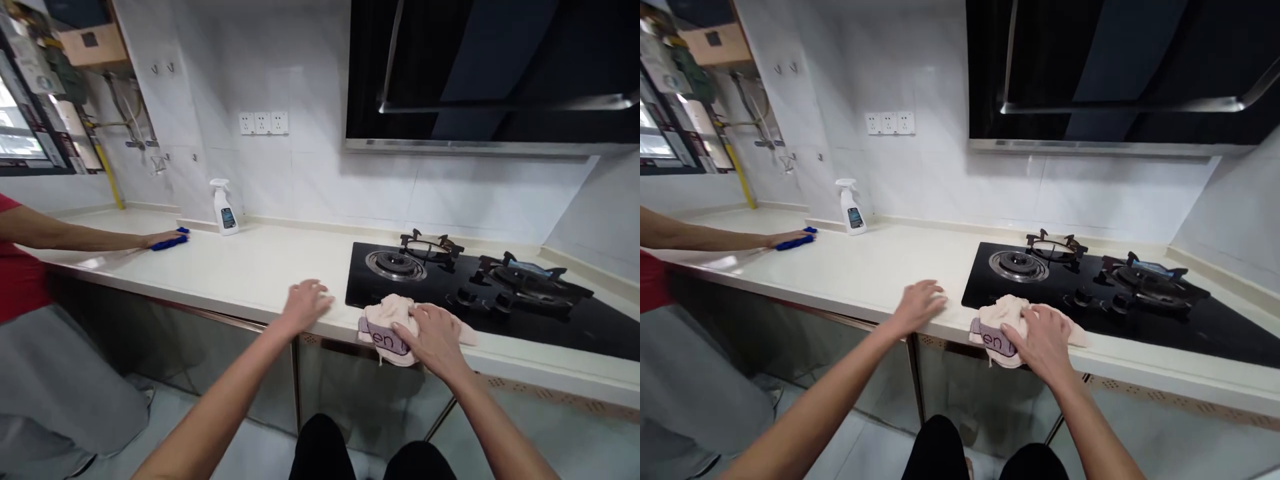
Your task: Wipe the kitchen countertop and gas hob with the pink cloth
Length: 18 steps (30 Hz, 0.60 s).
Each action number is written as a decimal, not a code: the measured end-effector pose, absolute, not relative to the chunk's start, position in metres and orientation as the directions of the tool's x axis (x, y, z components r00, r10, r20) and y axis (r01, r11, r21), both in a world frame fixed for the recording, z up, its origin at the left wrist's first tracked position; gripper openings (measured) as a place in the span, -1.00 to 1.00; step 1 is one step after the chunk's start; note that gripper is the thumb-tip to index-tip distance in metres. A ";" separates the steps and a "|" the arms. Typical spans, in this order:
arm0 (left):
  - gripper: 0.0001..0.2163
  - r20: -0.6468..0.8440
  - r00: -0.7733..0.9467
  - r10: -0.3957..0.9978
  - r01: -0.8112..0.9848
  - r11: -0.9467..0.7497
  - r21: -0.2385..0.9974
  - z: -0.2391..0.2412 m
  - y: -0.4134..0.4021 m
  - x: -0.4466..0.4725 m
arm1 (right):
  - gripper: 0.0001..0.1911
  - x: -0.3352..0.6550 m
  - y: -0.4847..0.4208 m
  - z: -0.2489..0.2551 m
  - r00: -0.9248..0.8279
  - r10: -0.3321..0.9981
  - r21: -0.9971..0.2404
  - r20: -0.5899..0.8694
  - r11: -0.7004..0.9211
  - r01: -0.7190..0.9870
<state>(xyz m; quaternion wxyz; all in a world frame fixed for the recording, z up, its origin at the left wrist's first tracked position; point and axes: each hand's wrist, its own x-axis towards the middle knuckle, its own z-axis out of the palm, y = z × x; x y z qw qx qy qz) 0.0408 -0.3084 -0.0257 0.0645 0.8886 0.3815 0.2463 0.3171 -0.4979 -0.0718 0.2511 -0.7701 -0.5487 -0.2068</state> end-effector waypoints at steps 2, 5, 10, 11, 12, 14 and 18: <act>-0.67 0.366 0.484 0.795 0.742 -0.595 0.310 -0.022 -0.279 0.017 | -0.49 0.282 -0.485 -0.066 0.259 0.766 -0.134 0.588 -0.224 0.965; -0.61 0.308 0.431 0.848 0.788 -0.520 0.331 -0.019 -0.254 0.004 | -0.41 0.220 -0.454 -0.059 0.119 0.805 -0.118 0.581 -0.062 0.991; -0.50 0.231 0.381 0.895 0.811 -0.444 0.381 -0.016 -0.243 0.000 | -0.29 0.125 -0.392 -0.049 0.003 0.857 -0.132 0.515 0.076 0.988; -0.47 0.218 0.366 0.905 0.815 -0.424 0.394 -0.014 -0.242 -0.002 | -0.26 0.114 -0.383 -0.047 -0.003 0.864 -0.138 0.504 0.084 0.987; -0.45 0.208 0.353 0.912 0.818 -0.409 0.405 -0.012 -0.241 -0.004 | -0.27 0.107 -0.375 -0.046 -0.016 0.870 -0.139 0.493 0.097 0.986; -0.43 0.197 0.336 0.921 0.821 -0.389 0.417 -0.008 -0.239 -0.007 | -0.27 0.105 -0.368 -0.045 -0.060 0.863 -0.118 0.502 0.137 0.983; -0.44 0.208 0.365 0.908 0.829 -0.418 0.371 -0.010 -0.239 -0.004 | -0.30 0.139 -0.390 -0.053 -0.139 0.829 -0.054 0.543 0.199 0.979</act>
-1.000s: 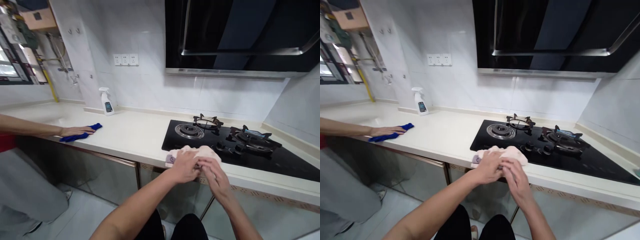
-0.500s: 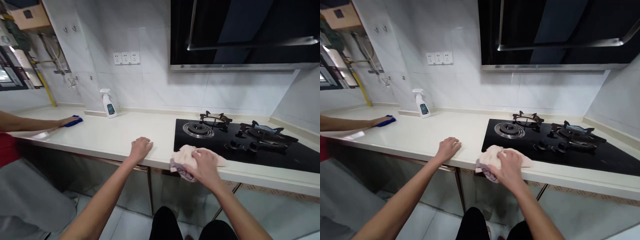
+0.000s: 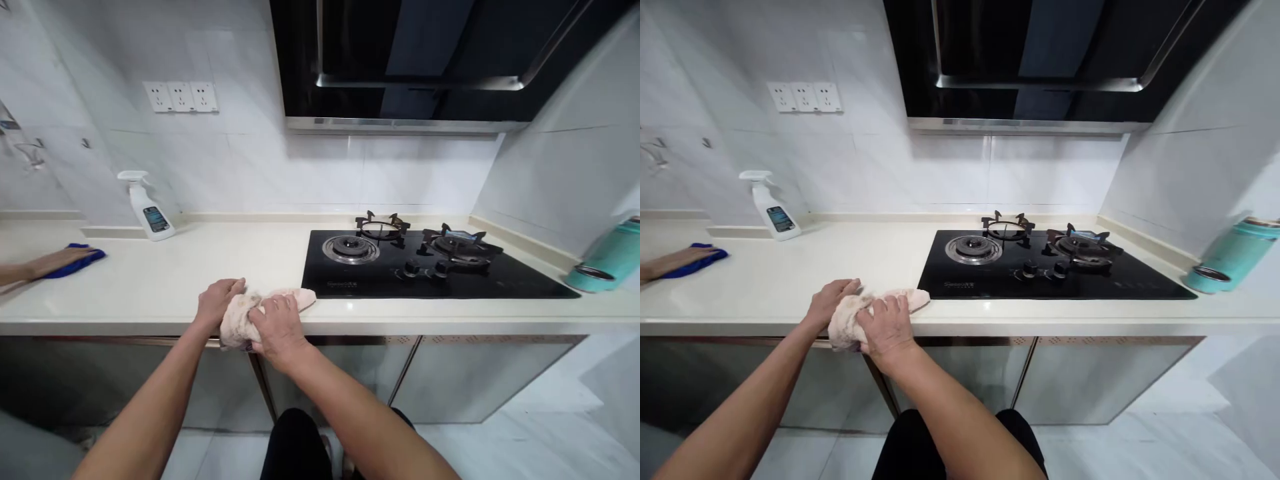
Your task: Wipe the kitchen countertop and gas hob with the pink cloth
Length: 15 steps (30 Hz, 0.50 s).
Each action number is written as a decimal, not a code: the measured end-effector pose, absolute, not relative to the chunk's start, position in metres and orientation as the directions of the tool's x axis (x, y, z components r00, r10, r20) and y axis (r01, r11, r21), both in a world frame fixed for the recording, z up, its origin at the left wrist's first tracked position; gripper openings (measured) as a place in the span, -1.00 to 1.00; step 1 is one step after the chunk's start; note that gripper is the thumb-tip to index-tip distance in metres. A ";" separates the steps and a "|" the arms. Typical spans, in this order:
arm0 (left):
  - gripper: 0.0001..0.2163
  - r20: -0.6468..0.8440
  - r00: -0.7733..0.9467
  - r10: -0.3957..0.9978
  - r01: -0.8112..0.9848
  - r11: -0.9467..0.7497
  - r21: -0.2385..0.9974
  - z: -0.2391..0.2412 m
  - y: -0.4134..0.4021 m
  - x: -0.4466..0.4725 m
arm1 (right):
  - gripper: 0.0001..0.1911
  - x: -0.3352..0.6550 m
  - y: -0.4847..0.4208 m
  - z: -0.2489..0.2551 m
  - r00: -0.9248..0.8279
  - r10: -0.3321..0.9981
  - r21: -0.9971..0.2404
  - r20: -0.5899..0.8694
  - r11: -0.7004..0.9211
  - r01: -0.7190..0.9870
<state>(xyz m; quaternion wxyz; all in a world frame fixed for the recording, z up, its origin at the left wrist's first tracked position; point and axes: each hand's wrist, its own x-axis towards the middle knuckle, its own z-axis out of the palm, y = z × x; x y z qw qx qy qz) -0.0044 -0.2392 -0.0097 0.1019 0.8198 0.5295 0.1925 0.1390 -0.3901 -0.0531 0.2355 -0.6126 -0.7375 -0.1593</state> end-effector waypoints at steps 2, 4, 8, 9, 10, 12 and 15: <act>-0.45 0.246 0.393 0.886 0.842 -0.454 0.291 -0.013 -0.241 -0.001 | -0.31 0.171 -0.415 -0.059 -0.147 0.820 -0.048 0.553 0.208 0.977; -0.45 0.272 0.408 0.871 0.855 -0.470 0.222 -0.017 -0.242 0.002 | -0.28 0.212 -0.448 -0.065 -0.131 0.812 -0.061 0.569 0.200 0.978; -0.44 0.261 0.416 0.871 0.864 -0.468 0.185 -0.016 -0.241 0.000 | -0.24 0.311 -0.526 -0.073 0.006 0.798 -0.073 0.603 0.047 0.996; -0.44 0.259 0.423 0.868 0.861 -0.474 0.183 -0.015 -0.241 -0.001 | -0.27 0.337 -0.547 -0.076 0.057 0.800 -0.069 0.598 -0.019 0.997; -0.45 0.261 0.432 0.863 0.856 -0.483 0.181 -0.014 -0.241 0.000 | -0.31 0.363 -0.568 -0.078 0.112 0.801 -0.060 0.588 -0.095 0.994; -0.48 0.280 0.450 0.848 0.844 -0.506 0.179 -0.011 -0.244 0.005 | -0.36 0.409 -0.605 -0.083 0.220 0.795 -0.010 0.566 -0.260 0.965; -0.50 0.330 0.502 0.800 0.793 -0.577 0.193 -0.008 -0.257 0.030 | -0.43 0.453 -0.642 -0.087 0.417 0.711 0.029 0.566 -0.522 0.852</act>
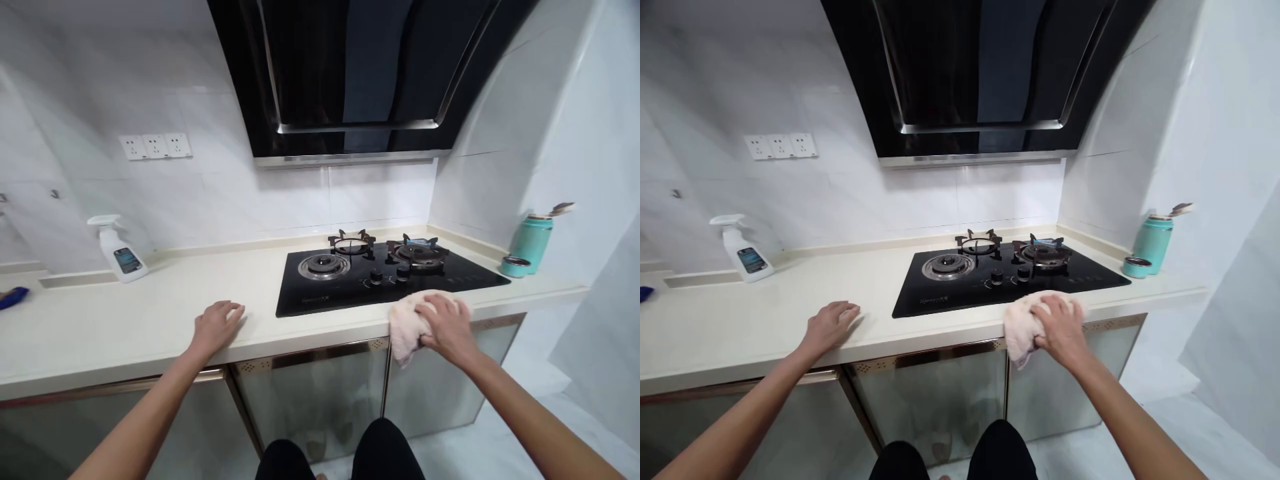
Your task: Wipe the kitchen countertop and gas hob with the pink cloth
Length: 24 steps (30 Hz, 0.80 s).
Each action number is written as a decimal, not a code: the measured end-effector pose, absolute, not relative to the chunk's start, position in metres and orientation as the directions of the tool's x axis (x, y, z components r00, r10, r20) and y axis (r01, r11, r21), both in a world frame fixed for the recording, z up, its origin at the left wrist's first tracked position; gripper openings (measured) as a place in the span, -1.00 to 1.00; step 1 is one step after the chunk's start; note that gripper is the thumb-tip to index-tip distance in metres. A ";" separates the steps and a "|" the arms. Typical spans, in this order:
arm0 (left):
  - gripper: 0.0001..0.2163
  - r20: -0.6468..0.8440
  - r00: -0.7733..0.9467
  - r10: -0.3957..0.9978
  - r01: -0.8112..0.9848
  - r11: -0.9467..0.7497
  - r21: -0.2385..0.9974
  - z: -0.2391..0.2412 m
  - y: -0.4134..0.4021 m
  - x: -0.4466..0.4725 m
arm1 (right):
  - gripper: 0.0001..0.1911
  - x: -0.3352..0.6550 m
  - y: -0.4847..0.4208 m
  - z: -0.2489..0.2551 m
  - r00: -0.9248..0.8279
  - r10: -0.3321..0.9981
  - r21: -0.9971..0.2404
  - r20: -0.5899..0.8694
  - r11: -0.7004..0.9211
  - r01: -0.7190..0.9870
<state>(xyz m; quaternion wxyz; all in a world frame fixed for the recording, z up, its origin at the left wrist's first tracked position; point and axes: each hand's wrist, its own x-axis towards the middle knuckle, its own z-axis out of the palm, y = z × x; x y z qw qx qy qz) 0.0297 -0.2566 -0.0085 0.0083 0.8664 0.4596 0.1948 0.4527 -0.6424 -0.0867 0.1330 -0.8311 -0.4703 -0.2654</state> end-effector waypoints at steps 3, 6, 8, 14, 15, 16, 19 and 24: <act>-0.54 0.370 0.596 0.712 0.680 -0.693 0.240 -0.010 -0.283 0.074 | -0.46 0.451 -0.647 -0.082 0.541 0.635 0.030 0.551 -0.663 0.748; -0.56 0.390 0.687 0.614 0.545 -0.789 0.283 -0.015 -0.319 0.124 | -0.42 0.414 -0.624 -0.072 0.565 0.662 0.064 0.493 -0.675 0.735; -0.57 0.394 0.737 0.549 0.476 -0.836 0.274 -0.020 -0.341 0.150 | -0.38 0.381 -0.602 -0.066 0.535 0.720 0.061 0.442 -0.619 0.783; -0.58 0.446 0.742 0.500 0.475 -0.862 0.177 -0.035 -0.353 0.178 | -0.09 0.303 -0.533 -0.072 0.263 0.815 -0.004 0.517 -0.304 0.953; -0.58 0.444 0.736 0.511 0.484 -0.856 0.182 -0.037 -0.348 0.178 | -0.09 0.298 -0.523 -0.078 0.219 0.803 -0.003 0.555 -0.261 0.965; -0.57 0.447 0.734 0.512 0.486 -0.855 0.181 -0.038 -0.344 0.178 | -0.11 0.295 -0.515 -0.085 0.182 0.782 -0.003 0.597 -0.224 0.974; -0.54 0.462 0.742 0.486 0.472 -0.868 0.155 -0.042 -0.334 0.176 | -0.25 0.307 -0.502 -0.104 0.016 0.722 0.067 0.692 -0.086 0.994; -0.49 0.454 0.753 0.477 0.471 -0.872 0.135 -0.043 -0.331 0.172 | -0.43 0.372 -0.525 -0.116 -0.217 0.646 0.247 0.732 0.046 0.968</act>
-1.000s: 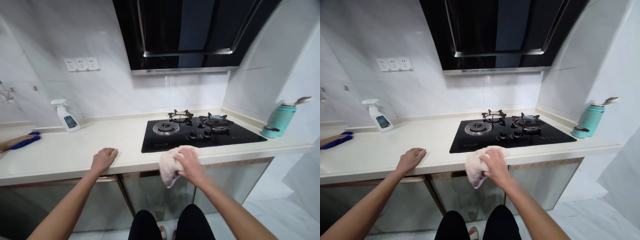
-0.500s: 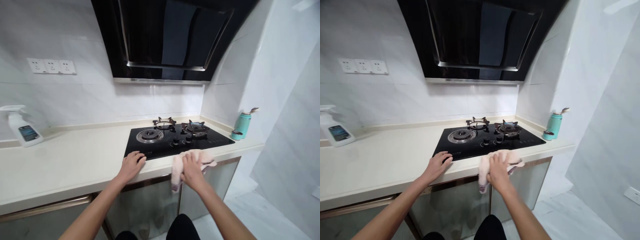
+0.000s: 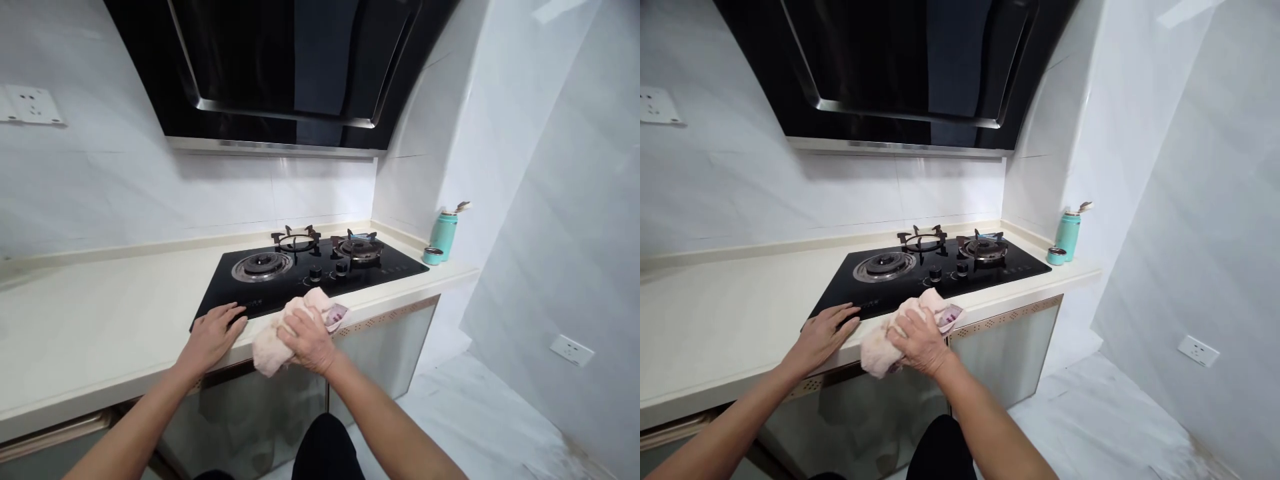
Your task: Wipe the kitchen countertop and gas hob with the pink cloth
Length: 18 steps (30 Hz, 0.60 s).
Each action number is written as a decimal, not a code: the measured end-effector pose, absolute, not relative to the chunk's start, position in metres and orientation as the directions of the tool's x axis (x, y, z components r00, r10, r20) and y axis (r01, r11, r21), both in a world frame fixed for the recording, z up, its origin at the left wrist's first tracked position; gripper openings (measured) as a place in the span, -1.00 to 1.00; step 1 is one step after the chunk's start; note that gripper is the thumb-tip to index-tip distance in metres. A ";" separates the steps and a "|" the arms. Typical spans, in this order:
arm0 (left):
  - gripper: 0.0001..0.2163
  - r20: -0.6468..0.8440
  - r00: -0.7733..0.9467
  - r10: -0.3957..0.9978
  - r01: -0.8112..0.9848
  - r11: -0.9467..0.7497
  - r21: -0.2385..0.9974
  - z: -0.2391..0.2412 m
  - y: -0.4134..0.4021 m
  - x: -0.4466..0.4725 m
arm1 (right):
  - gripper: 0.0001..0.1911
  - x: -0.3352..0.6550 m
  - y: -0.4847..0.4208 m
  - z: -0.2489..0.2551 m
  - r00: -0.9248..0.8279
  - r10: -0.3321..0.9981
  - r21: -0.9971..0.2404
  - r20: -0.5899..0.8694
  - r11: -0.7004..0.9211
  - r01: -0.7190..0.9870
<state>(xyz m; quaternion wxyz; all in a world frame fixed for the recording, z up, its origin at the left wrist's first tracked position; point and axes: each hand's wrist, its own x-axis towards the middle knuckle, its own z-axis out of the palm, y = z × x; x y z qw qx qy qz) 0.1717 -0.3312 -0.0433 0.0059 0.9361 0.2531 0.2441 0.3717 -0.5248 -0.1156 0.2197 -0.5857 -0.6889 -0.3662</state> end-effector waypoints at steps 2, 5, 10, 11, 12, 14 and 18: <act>-0.47 0.452 0.754 0.476 0.474 -0.871 0.127 -0.043 -0.332 0.171 | -0.42 0.400 -0.545 -0.115 -0.199 0.663 0.243 0.722 0.027 0.970; -0.43 0.436 0.755 0.490 0.481 -0.865 0.140 -0.042 -0.334 0.171 | -0.36 0.441 -0.580 -0.112 -0.059 0.746 0.153 0.664 -0.058 0.987; -0.42 0.417 0.757 0.504 0.486 -0.860 0.157 -0.041 -0.337 0.173 | -0.26 0.512 -0.645 -0.105 0.191 0.802 0.045 0.566 -0.261 0.964; -0.41 0.415 0.759 0.502 0.485 -0.861 0.154 -0.041 -0.337 0.174 | -0.26 0.526 -0.658 -0.103 0.229 0.795 0.036 0.561 -0.300 0.953; -0.40 0.414 0.760 0.501 0.486 -0.861 0.151 -0.041 -0.337 0.174 | -0.25 0.540 -0.670 -0.102 0.273 0.786 0.024 0.554 -0.343 0.939; -0.39 0.415 0.758 0.503 0.492 -0.859 0.143 -0.042 -0.337 0.175 | -0.24 0.566 -0.692 -0.099 0.379 0.750 -0.009 0.542 -0.445 0.895; -0.38 0.421 0.755 0.503 0.505 -0.855 0.116 -0.043 -0.340 0.177 | -0.23 0.607 -0.726 -0.095 0.615 0.588 -0.125 0.525 -0.662 0.739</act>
